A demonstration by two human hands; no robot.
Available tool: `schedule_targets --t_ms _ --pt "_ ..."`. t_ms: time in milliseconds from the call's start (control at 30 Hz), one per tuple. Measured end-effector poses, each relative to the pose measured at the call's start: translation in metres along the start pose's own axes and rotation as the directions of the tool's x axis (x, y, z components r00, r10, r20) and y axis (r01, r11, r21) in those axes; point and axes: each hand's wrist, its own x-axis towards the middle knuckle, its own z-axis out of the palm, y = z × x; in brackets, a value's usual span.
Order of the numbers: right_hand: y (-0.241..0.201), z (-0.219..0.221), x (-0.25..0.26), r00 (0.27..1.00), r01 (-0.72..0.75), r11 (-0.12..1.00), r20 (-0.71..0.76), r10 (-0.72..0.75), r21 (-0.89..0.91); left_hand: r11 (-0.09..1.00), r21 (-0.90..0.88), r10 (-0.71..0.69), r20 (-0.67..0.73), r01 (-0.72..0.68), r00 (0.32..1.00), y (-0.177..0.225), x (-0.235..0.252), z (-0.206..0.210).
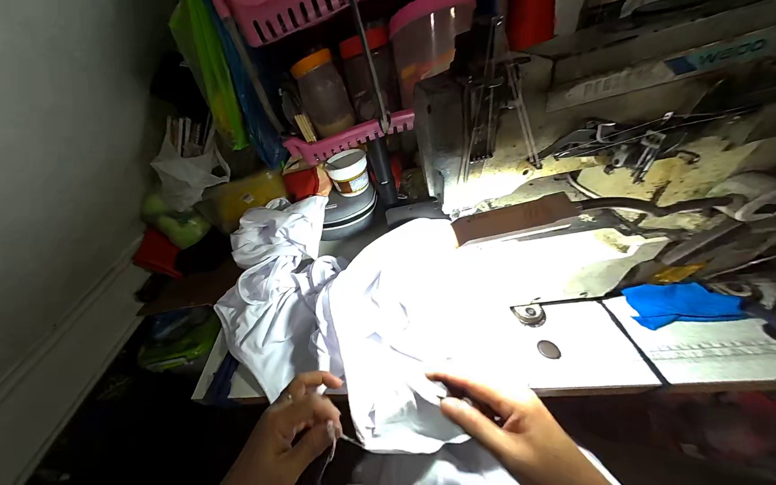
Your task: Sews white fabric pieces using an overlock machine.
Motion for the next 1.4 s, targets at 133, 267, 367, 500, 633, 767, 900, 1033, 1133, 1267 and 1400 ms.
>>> schedule_targets --t_ms 133,267,367,500,633,767,900,1033,1133,1267,1400 --pt "-0.033 0.036 -0.005 0.98 0.138 0.972 0.17 -0.106 -0.189 0.996 0.05 0.083 -0.146 -0.076 0.986 0.006 0.017 0.017" --pt "-0.024 0.063 0.0 0.976 0.184 0.963 0.15 -0.156 -0.197 0.986 0.019 0.166 -0.05 -0.165 0.985 0.012 0.022 0.021" --pt "-0.001 0.06 0.006 0.988 0.143 0.984 0.077 -0.135 -0.103 0.971 -0.129 0.215 0.099 -0.201 0.972 0.01 0.013 0.004" --pt "0.013 0.041 0.003 0.999 -0.037 0.998 0.025 0.036 0.05 0.974 -0.209 0.121 0.142 -0.09 0.982 -0.004 -0.017 -0.019" --pt "0.014 0.04 -0.002 0.996 0.054 0.998 0.064 -0.056 0.036 0.961 -0.277 0.044 0.137 -0.005 0.99 -0.007 -0.032 -0.022" --pt "-0.018 0.062 -0.004 0.946 0.216 0.957 0.283 -0.156 -0.194 0.974 -0.224 0.025 0.068 -0.009 0.997 0.0 -0.027 -0.015" --pt "-0.015 0.084 0.002 0.941 0.296 0.899 0.261 -0.216 -0.324 0.945 -0.321 0.113 0.136 -0.065 0.984 0.004 -0.023 -0.015" --pt "0.01 0.071 0.005 0.977 0.202 0.951 0.12 -0.178 -0.233 0.953 -0.199 -0.2 0.154 0.229 0.968 -0.006 -0.039 -0.038" --pt "0.016 0.065 -0.003 0.986 0.067 0.932 0.165 -0.008 -0.357 0.707 0.469 -0.66 0.168 0.53 0.732 -0.003 -0.033 -0.05" --pt "0.041 0.08 -0.01 0.975 0.046 0.895 0.213 0.056 -0.444 0.557 0.672 -0.627 -0.046 0.488 0.778 0.018 -0.017 -0.044" --pt "0.031 0.07 0.0 0.965 0.082 0.987 0.258 -0.044 -0.138 0.779 0.621 -0.159 0.07 0.082 0.985 0.038 0.006 -0.03"
